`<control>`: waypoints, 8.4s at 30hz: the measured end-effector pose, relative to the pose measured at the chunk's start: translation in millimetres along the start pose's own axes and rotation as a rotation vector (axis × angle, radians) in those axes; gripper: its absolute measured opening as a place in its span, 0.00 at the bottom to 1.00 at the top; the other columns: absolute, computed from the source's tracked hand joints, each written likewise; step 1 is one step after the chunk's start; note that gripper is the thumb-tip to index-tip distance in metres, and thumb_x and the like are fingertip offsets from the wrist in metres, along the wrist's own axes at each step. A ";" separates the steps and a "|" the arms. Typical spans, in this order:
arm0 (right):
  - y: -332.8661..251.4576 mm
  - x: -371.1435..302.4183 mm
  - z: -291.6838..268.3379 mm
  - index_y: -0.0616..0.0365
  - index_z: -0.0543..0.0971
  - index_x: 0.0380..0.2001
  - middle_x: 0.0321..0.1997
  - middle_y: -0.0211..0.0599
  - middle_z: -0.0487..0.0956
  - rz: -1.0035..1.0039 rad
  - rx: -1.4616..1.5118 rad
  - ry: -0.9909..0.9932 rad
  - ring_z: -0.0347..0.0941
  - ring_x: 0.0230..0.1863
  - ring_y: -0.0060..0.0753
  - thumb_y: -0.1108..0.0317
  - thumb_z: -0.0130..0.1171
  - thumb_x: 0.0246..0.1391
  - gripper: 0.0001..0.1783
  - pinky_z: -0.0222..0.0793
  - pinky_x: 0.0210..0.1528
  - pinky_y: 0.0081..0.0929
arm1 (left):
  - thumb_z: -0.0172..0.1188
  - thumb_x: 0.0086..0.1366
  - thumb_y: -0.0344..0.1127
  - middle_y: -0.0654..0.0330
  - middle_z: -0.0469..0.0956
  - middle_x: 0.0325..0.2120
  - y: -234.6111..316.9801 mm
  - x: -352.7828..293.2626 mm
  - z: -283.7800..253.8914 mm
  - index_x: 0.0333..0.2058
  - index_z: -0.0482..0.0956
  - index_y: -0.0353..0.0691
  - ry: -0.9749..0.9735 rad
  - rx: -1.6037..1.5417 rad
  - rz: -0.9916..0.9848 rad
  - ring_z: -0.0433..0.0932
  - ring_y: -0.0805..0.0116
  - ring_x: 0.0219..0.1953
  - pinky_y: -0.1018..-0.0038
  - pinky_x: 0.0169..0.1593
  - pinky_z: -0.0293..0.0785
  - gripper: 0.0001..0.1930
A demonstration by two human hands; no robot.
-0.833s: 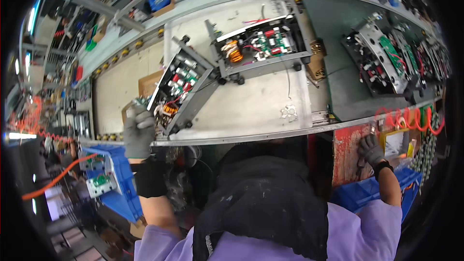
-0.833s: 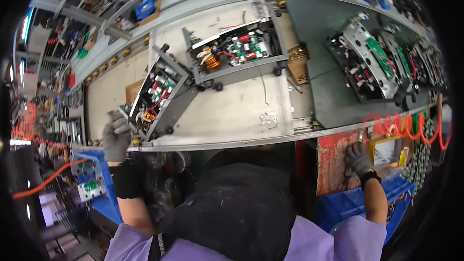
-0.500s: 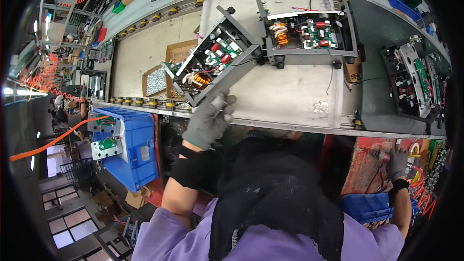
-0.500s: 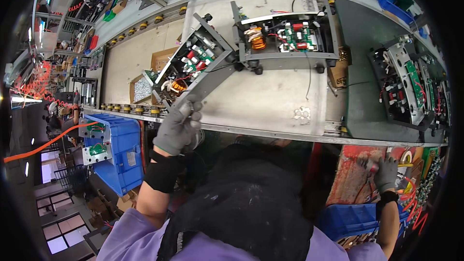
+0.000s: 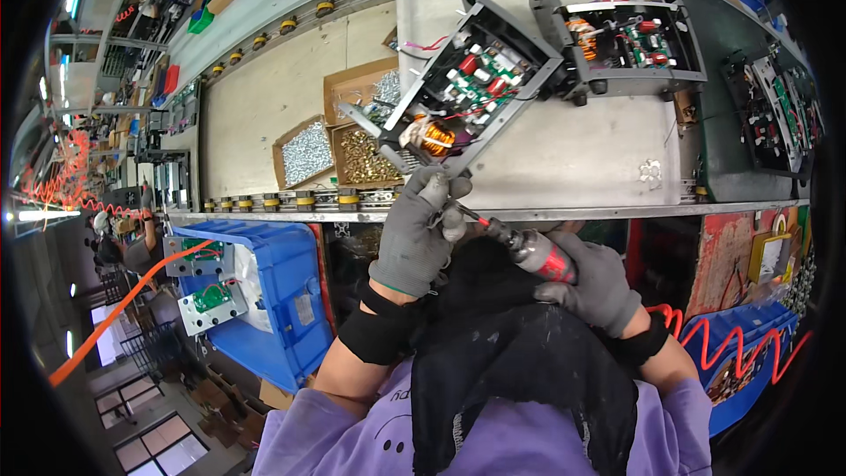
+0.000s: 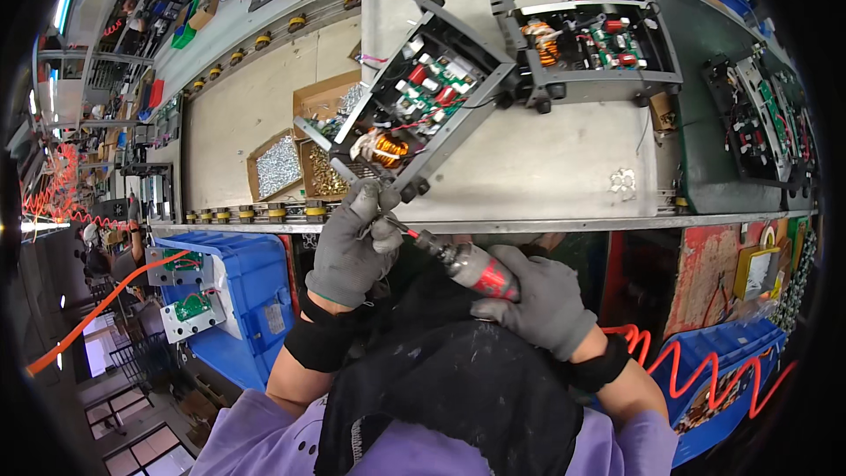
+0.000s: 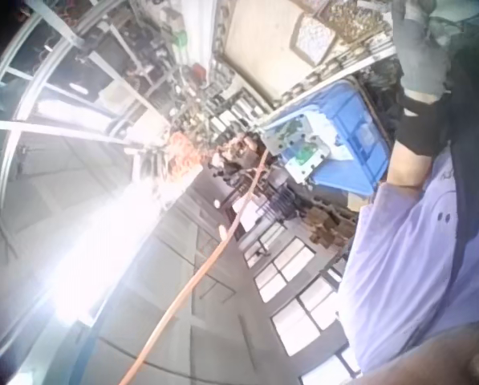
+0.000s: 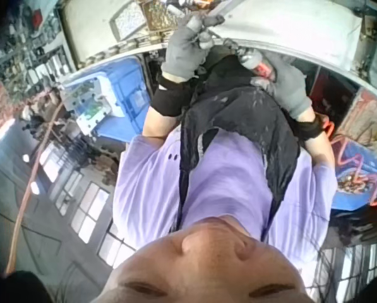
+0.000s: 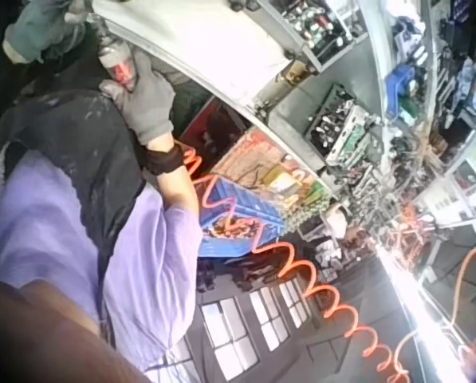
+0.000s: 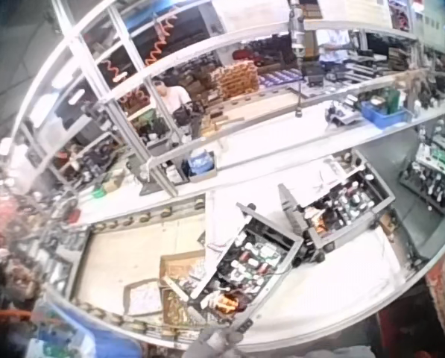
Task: Assemble and wire electrical components into metal housings using an electric screwdriver.
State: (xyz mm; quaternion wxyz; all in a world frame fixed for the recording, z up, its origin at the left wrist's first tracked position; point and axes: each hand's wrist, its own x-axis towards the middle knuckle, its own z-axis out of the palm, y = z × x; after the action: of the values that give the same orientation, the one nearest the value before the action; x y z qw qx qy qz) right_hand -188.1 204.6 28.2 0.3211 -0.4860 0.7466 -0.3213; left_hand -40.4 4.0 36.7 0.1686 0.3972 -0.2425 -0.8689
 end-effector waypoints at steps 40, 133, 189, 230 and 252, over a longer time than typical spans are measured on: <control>81.6 -10.2 58.4 0.56 0.71 0.46 0.31 0.51 0.78 0.299 0.556 0.120 0.76 0.36 0.55 0.46 0.60 0.49 0.28 0.70 0.38 0.41 | 0.60 0.51 0.29 0.58 0.73 0.29 37.6 103.0 18.6 0.39 0.79 0.46 -0.255 2.132 0.913 0.75 0.59 0.30 0.68 0.33 0.70 0.14; 101.7 -26.0 -50.9 0.48 0.71 0.46 0.30 0.41 0.77 0.581 0.254 0.337 0.75 0.35 0.49 0.46 0.73 0.30 0.38 0.67 0.37 0.41 | 0.44 0.71 0.43 0.56 0.78 0.36 -76.8 159.0 184.9 0.52 0.68 0.33 -0.406 0.848 -0.128 0.63 0.84 0.14 0.88 0.14 0.56 0.20; 181.3 -2.5 -73.9 0.54 0.71 0.40 0.30 0.44 0.78 0.678 0.556 0.276 0.76 0.36 0.48 0.38 0.59 0.44 0.32 0.67 0.41 0.38 | 0.58 0.40 0.25 0.66 0.70 0.22 -70.5 273.7 240.8 0.34 0.80 0.50 -1.038 2.286 1.664 0.71 0.62 0.28 0.67 0.30 0.68 0.18; 190.5 9.0 -81.6 0.55 0.70 0.41 0.24 0.40 0.78 0.635 -0.126 0.435 0.77 0.31 0.46 0.49 0.61 0.47 0.25 0.68 0.34 0.39 | 0.59 0.38 0.24 0.65 0.69 0.21 -75.6 270.7 239.0 0.31 0.79 0.50 -1.027 2.161 1.596 0.69 0.62 0.25 0.68 0.28 0.67 0.17; 290.5 -154.7 -152.8 0.56 0.76 0.41 0.37 0.47 0.79 0.935 -0.531 0.347 0.74 0.41 0.54 0.54 0.67 0.41 0.25 0.68 0.42 0.44 | 0.46 0.64 0.25 0.48 0.75 0.42 57.9 84.3 162.8 0.53 0.65 0.27 -0.015 0.780 0.555 0.77 0.69 0.34 0.78 0.40 0.77 0.18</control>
State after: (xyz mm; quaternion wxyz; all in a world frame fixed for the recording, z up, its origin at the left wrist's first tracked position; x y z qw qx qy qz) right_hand -410.2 467.7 -86.2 0.1684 -0.1076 0.9796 -0.0214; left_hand -213.2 -37.9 110.0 0.2309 0.3448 -0.6484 -0.6383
